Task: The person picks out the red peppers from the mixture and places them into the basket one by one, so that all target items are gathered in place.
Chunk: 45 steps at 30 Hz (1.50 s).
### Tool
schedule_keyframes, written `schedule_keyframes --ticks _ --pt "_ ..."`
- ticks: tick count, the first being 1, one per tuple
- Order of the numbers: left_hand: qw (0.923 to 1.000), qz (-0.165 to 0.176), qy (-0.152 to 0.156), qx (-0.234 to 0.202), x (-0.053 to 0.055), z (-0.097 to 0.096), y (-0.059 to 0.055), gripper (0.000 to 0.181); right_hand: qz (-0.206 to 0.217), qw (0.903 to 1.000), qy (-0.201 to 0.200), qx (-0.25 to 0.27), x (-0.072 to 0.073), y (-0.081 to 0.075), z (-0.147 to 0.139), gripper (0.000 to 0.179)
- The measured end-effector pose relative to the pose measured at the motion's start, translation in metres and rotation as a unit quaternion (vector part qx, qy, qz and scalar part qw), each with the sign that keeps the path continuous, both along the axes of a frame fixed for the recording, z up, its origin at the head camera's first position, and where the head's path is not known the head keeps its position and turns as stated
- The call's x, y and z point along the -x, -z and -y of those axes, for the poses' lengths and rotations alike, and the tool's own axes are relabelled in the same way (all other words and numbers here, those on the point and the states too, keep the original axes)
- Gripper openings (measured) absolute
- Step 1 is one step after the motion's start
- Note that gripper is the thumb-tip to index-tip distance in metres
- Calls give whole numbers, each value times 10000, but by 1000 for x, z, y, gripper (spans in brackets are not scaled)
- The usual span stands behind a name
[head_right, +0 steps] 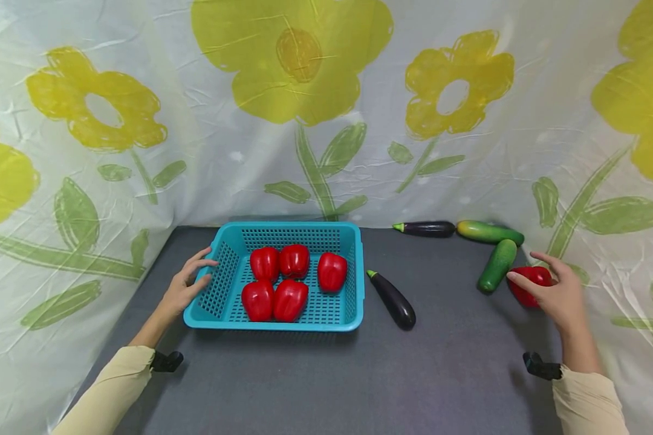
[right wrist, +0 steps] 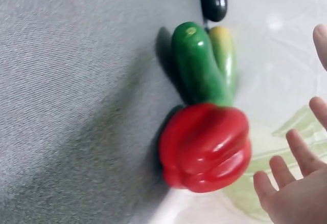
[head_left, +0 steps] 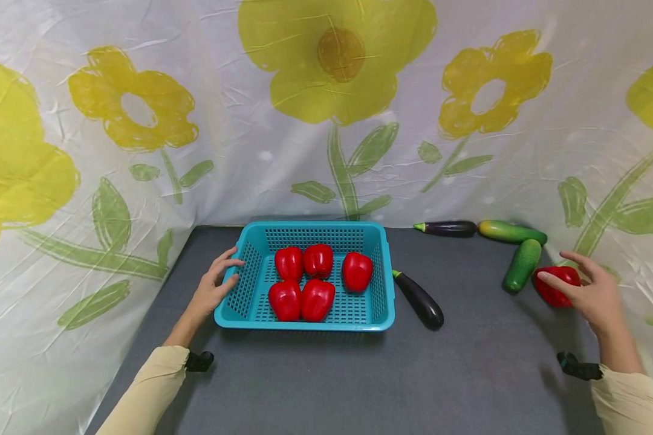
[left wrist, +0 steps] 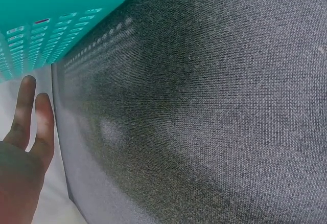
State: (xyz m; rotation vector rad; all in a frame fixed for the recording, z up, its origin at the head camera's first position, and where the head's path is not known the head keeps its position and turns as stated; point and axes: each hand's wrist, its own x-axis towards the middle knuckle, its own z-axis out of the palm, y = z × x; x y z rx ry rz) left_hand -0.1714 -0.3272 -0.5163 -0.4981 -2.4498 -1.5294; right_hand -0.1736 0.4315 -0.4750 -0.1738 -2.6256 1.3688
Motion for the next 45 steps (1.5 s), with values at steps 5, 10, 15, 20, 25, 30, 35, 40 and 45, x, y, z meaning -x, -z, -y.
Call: schedule_keyframes --ticks 5,10,15,20,25,30,35,40,45 --pt "9999 83 -79 77 -1 0 1 28 35 9995 230 -202 5 8 -1 71" --pt "9999 109 -65 76 0 0 2 28 168 9991 249 -302 9 14 -3 75" --pt "9999 84 -96 56 0 0 1 28 213 9990 246 -320 13 25 -6 72" --pt "10000 48 -82 31 -1 -1 -1 28 239 9985 400 -270 16 35 -9 71" --pt "9998 133 -105 53 -1 -1 -2 29 205 9986 370 -316 20 42 -11 72" --pt "9997 167 -135 86 -1 -1 -2 30 284 9985 289 -371 22 46 -13 74" --pt "9998 106 -154 76 0 -2 -2 30 314 9986 344 -230 24 51 -13 71" --pt "9999 82 -69 -21 -2 -6 -7 29 136 9979 632 -34 23 51 -11 65" --pt "9999 45 -92 83 -1 -4 -5 30 9 9977 667 152 22 46 -9 65"
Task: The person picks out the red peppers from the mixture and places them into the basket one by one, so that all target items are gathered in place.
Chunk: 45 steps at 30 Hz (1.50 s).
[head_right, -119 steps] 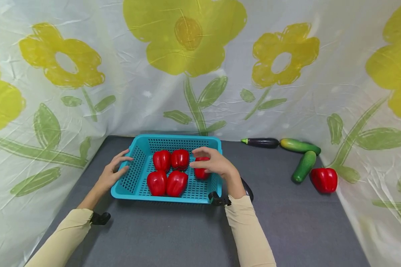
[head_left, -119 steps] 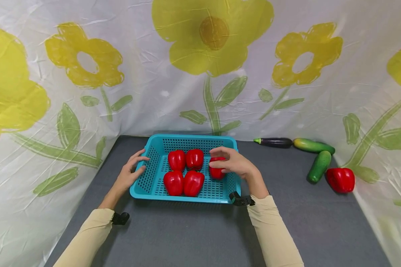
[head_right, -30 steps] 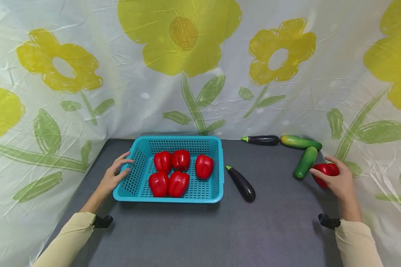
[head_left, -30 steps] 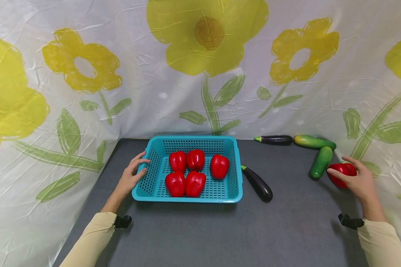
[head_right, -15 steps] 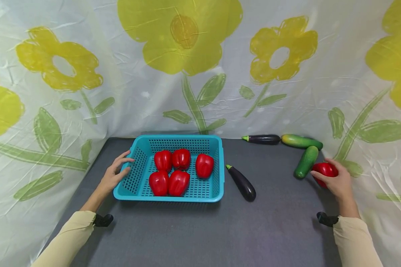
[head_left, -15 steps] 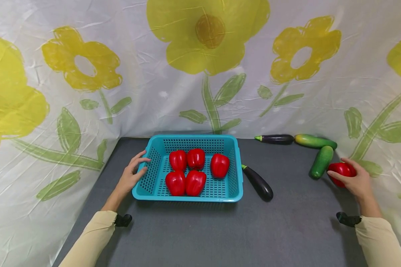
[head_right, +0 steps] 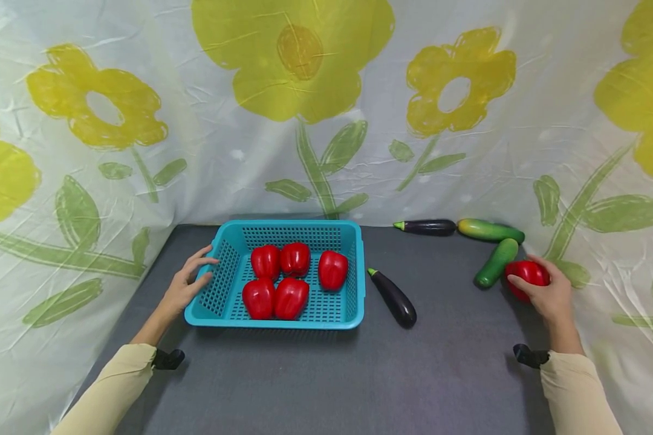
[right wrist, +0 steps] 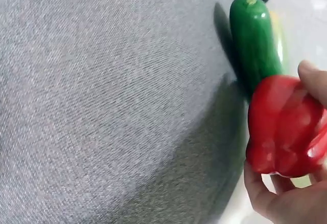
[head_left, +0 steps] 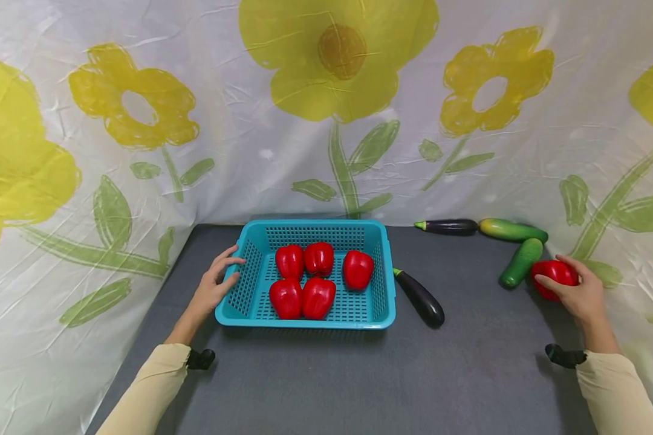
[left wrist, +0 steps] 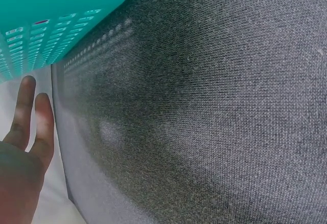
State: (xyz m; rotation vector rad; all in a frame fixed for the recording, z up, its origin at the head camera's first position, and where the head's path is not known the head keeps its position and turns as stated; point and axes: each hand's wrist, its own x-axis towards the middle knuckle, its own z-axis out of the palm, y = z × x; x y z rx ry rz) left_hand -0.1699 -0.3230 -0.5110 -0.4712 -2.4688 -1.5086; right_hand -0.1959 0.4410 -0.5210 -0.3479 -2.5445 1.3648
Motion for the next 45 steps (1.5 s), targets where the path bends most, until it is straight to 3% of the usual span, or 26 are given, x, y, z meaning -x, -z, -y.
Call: schedule_keyframes --ticks 4,14,21,30,39,45 --pt "10000 -27 -11 -24 2 5 7 30 -167 9997 -50 177 1 -5 3 64" --pt "10000 5 -14 -38 1 4 7 29 96 9999 -27 62 -1 -19 19 66" --pt "9999 -12 -17 -111 2 4 8 29 -50 9996 -128 250 -6 -34 37 59" --pt "9999 -89 46 -107 2 4 7 30 -322 9942 -612 822 -11 -48 62 49" --pt "9997 -126 142 -184 2 5 7 27 -245 9878 -1151 1018 -8 -55 87 37" --pt "9997 -113 128 -176 3 5 9 28 -76 9834 -1543 957 -6 -66 109 42"
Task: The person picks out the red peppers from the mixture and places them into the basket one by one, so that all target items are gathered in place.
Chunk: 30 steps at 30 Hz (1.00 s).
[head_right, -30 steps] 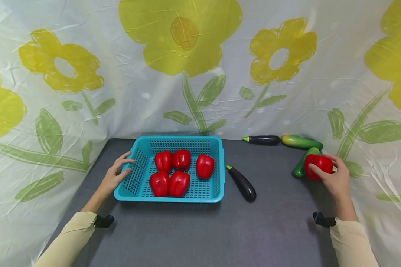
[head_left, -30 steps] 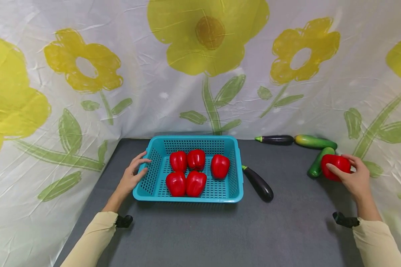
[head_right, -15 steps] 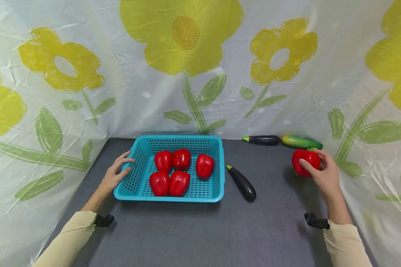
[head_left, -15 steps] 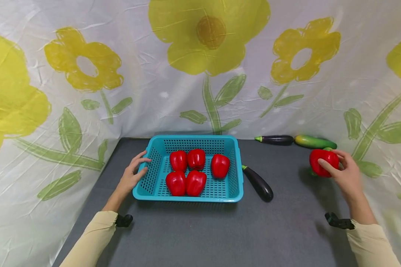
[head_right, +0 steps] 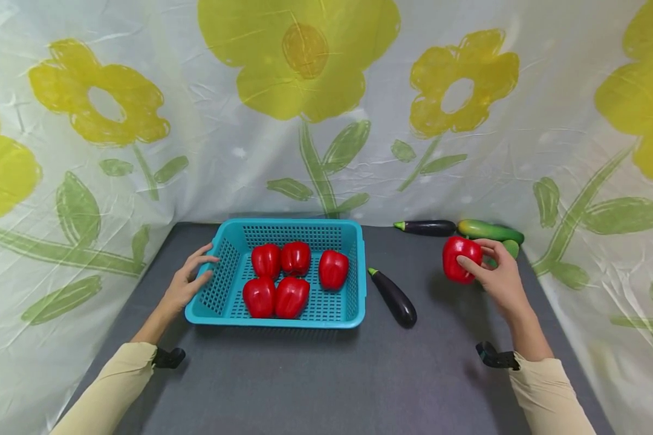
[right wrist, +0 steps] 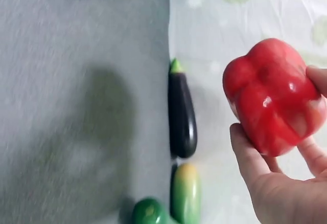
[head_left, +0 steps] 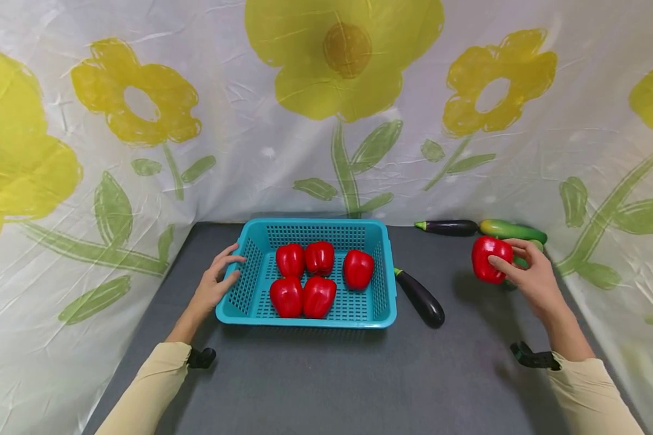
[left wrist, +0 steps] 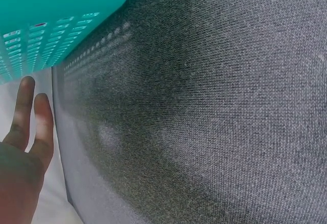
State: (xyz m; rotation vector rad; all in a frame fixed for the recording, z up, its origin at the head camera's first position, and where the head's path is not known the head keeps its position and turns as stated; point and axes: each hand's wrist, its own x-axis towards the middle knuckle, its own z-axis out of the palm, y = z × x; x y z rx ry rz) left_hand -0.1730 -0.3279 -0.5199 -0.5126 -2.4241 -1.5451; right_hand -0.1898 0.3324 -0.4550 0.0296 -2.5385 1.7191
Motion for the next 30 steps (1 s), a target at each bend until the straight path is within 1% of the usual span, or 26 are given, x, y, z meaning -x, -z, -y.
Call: schedule_keyframes --ticks 5,9,16,21,24,30 --pt "10000 5 10 -24 0 1 1 28 -62 9994 -320 -105 3 -7 19 49" --pt "10000 9 46 -37 0 1 1 28 -127 9987 -492 -24 5 -9 31 52" --pt "10000 -8 22 16 -1 0 -2 28 -165 9984 -521 127 9 -11 48 54" --pt "10000 10 -19 43 -3 0 -2 28 -51 9984 -548 139 9 -10 60 56" --pt "10000 -1 -9 50 -3 1 -1 28 -47 9978 -631 194 9 -8 68 55" --pt "9999 -24 -32 112 -1 0 0 27 -237 9953 -888 295 9 -10 84 53"
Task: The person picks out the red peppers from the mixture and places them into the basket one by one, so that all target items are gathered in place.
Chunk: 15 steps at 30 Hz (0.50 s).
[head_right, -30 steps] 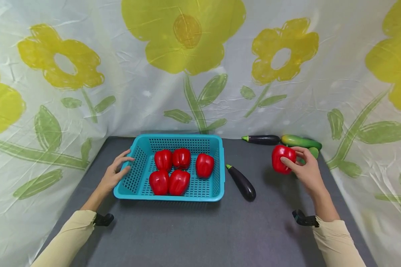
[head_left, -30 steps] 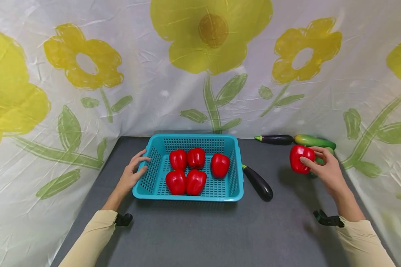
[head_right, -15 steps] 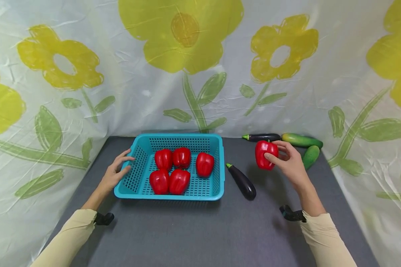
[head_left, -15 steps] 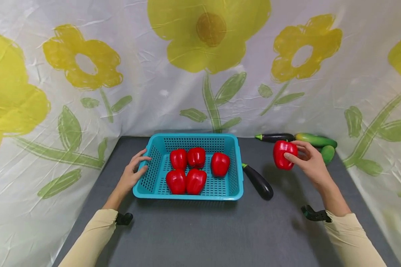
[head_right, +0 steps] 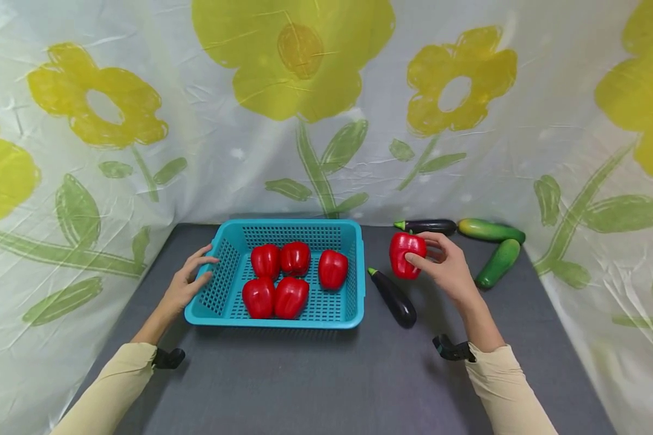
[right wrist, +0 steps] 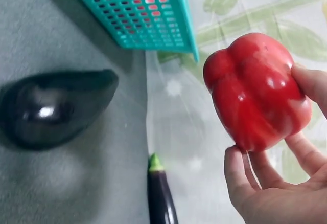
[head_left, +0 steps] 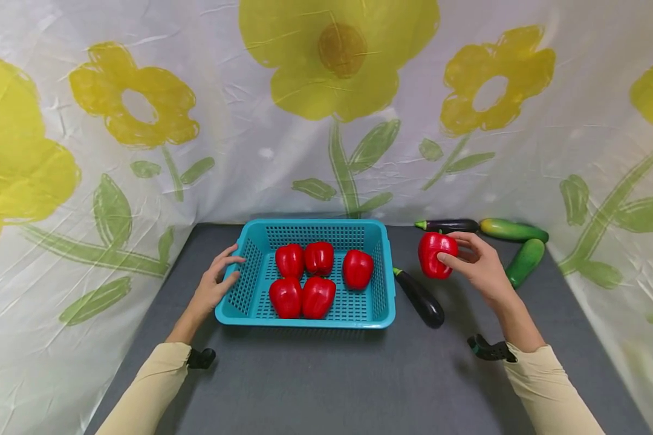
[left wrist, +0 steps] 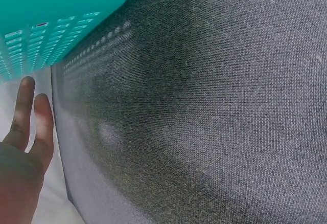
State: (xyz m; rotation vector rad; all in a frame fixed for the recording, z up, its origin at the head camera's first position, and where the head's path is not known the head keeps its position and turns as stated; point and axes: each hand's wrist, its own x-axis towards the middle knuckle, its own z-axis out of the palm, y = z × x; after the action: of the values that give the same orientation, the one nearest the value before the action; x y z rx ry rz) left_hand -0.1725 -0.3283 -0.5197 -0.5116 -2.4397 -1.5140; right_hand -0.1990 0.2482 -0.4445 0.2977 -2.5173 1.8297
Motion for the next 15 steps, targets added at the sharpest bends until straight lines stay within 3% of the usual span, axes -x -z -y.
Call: schedule_keyframes --ticks 15 --pt "9998 184 3 -80 -3 -1 -3 29 142 9992 -374 -29 4 -12 42 58"
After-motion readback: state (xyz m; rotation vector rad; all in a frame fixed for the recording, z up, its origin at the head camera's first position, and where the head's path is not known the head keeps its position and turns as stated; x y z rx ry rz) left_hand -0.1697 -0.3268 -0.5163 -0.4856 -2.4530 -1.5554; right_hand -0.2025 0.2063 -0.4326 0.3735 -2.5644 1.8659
